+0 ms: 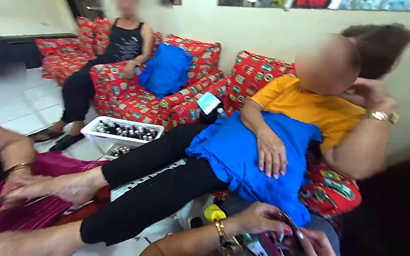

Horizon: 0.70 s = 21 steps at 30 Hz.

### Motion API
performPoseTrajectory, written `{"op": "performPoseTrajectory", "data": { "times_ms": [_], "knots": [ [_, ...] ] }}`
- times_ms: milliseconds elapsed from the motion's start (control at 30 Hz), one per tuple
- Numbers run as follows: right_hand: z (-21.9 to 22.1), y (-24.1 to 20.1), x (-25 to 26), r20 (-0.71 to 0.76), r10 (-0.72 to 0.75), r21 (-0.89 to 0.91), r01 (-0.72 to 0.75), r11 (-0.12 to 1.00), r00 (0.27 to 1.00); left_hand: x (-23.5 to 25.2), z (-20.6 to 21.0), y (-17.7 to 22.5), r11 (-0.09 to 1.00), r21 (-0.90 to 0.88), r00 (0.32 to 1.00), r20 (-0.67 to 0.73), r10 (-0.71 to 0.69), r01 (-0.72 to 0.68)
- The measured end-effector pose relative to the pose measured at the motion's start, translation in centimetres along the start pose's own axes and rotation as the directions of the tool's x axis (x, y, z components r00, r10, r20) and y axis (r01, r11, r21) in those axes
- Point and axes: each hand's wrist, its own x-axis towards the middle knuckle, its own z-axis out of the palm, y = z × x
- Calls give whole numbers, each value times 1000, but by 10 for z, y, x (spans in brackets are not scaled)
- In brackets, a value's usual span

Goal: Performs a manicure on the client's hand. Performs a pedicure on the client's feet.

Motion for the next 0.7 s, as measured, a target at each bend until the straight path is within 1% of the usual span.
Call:
{"op": "performPoseTrajectory", "data": {
  "times_ms": [100,233,300,367,400,467,567,633,667,700],
  "knots": [
    [3,2,-1,-5,26,-57,-27,998,1000,-1,-1,-1,999,4,998,-53,39,-39],
    [-5,9,-2,137,44,-106,-29,994,990,0,-6,-6,997,11,992,-95,80,-80],
    [-3,6,-1,158,89,-160,-64,985,983,0,-9,-9,995,21,987,-125,101,-99],
    [0,4,-1,143,159,-203,-128,971,977,0,-10,-12,994,47,985,-136,106,-100],
    [0,4,0,149,192,-202,-160,966,970,-1,-10,-13,993,60,985,-136,108,-100],
    [-2,3,1,208,240,-185,-203,962,948,-2,-11,-14,993,70,985,-135,108,-99],
    [-3,4,2,235,222,-222,-171,960,946,-2,-14,-13,993,81,986,-134,95,-85],
    [-2,4,2,221,236,-205,-192,960,946,-2,-18,-11,989,113,985,-138,107,-92],
    [-3,2,0,208,259,-179,-223,958,943,-1,-20,-7,986,145,981,-164,106,-82],
    [-6,0,-1,196,289,-153,-262,953,937,2,-23,0,982,182,971,-221,93,-52]
  ]
}}
